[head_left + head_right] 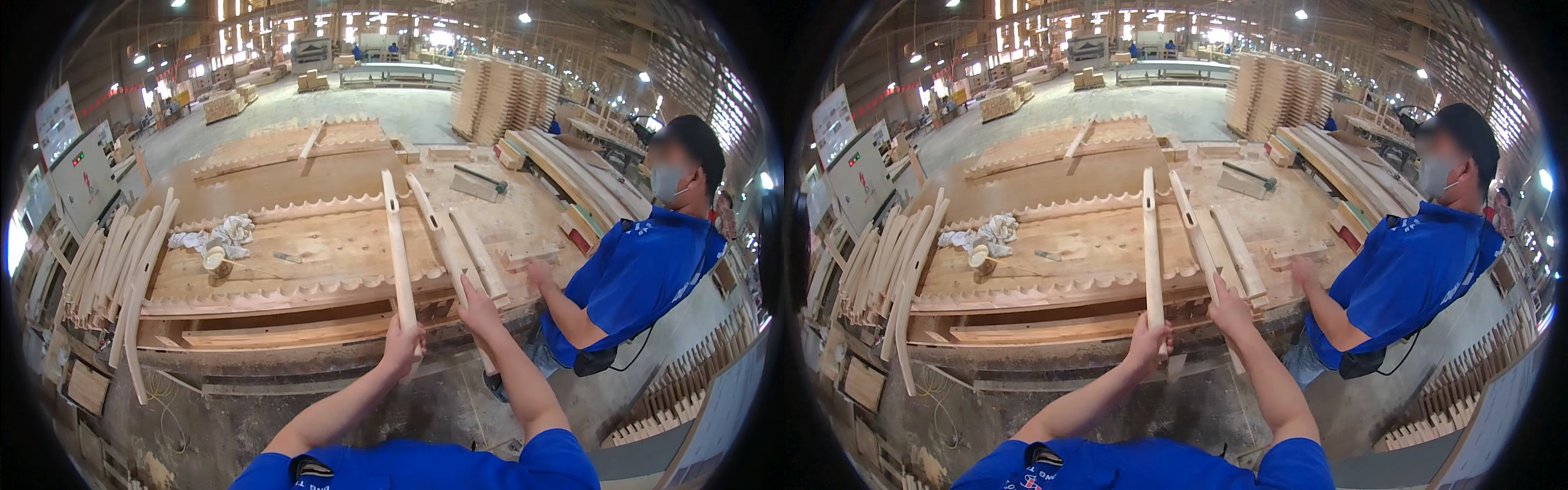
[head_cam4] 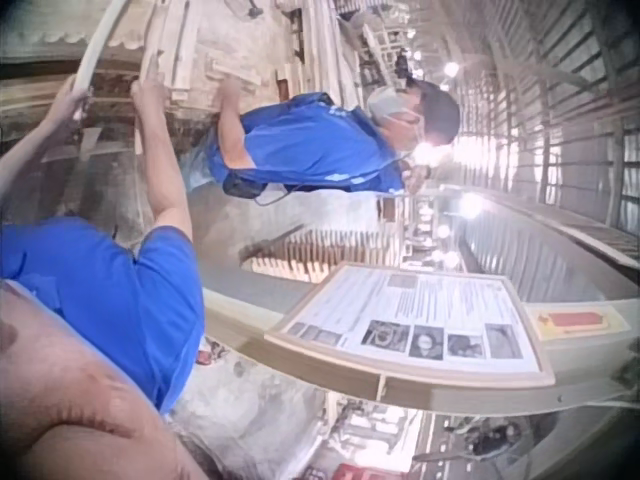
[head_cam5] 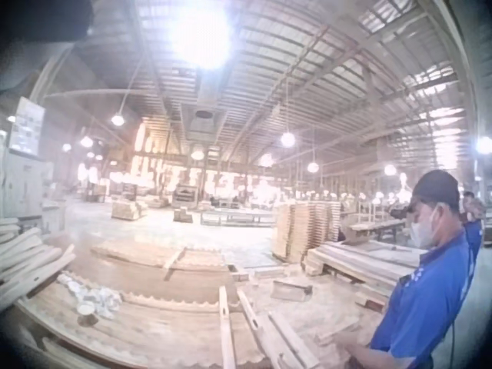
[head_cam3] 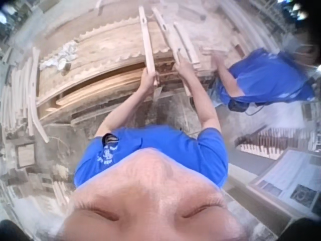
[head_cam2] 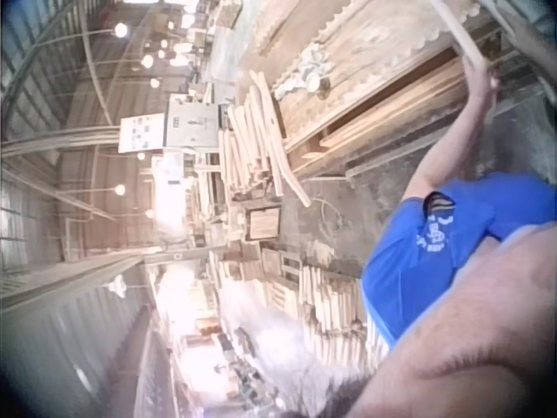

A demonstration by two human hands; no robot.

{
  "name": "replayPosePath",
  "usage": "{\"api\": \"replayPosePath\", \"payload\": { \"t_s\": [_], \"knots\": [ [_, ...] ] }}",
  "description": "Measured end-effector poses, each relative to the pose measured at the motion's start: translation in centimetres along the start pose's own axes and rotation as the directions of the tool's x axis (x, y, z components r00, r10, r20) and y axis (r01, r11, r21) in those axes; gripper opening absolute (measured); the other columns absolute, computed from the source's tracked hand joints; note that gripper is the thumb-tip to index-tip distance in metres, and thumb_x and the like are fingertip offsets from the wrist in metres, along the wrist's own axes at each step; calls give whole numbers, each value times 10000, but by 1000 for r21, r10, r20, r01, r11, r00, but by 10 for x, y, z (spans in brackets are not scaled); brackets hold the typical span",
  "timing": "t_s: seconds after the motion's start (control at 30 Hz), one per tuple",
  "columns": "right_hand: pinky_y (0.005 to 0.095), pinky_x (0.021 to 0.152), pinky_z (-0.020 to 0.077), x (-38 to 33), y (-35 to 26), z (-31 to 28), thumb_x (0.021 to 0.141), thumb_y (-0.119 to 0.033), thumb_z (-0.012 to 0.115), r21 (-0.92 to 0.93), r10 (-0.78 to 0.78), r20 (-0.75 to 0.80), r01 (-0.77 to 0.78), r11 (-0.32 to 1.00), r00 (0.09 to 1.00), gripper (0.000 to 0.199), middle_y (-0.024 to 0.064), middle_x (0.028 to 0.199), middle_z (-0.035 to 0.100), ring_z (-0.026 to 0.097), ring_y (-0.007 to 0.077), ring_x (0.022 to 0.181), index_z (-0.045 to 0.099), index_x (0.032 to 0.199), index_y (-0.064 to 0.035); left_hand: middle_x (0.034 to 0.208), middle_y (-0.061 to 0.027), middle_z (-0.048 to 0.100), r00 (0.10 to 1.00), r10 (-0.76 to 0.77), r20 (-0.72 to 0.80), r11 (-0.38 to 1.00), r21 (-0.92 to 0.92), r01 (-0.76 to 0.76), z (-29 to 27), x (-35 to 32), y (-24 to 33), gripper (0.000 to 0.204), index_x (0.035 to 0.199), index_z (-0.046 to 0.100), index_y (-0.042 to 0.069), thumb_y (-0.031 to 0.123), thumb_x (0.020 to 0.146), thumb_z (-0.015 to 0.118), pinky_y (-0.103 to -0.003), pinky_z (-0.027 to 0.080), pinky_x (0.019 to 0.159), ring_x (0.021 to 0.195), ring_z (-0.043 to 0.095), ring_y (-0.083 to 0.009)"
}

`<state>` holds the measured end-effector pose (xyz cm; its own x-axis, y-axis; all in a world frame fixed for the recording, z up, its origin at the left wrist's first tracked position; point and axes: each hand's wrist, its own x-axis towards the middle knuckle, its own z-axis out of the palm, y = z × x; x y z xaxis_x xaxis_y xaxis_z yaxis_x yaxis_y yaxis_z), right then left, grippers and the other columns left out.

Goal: The person applies glue to the ends of wooden chair legs using a brush and a small container, then places the glued pieces on a workbench. The person repeats this process for multiple legs in a factory setting.

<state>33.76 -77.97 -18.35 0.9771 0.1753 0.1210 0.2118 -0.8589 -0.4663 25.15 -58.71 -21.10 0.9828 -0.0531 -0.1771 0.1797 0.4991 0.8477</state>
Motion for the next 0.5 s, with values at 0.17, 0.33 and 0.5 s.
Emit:
{"api": "replayPosePath", "payload": {
  "t_s": [0.17, 0.33, 0.5],
  "knots": [
    [484, 878, 455, 12, 13, 4, 784, -260, 601, 106, -51, 6, 50, 993, 999, 796, 271, 1092, 560, 563, 426, 1017, 216, 1474, -159, 900, -61, 493, 998, -41, -41, 992, -123, 36, 34, 16, -19, 414, 1122, 351, 106, -18, 793, 570, -297, 490, 506, 640, 528, -148],
    [434, 911, 444, -4, 12, 8, 819, -225, 574, 330, -35, 26, 24, 944, 999, 755, 292, 1171, 562, 565, 397, 1070, 218, 1476, -120, 953, -71, 484, 993, -117, -23, 989, -97, 115, 31, 18, -31, 538, 1253, 313, 136, 34, 812, 603, -331, 502, 558, 699, 535, -169],
    [296, 712, 503, -2, 22, 14, 869, -128, 545, 829, 112, 132, -172, 533, 985, 663, 114, 1109, 600, 572, 147, 899, 271, 1473, -102, 1035, -50, 508, 953, -295, 67, 949, 137, 284, 17, 9, -23, 554, 1290, 332, 101, 225, 859, 656, -277, 468, 621, 813, 529, -120]
  ]
}}
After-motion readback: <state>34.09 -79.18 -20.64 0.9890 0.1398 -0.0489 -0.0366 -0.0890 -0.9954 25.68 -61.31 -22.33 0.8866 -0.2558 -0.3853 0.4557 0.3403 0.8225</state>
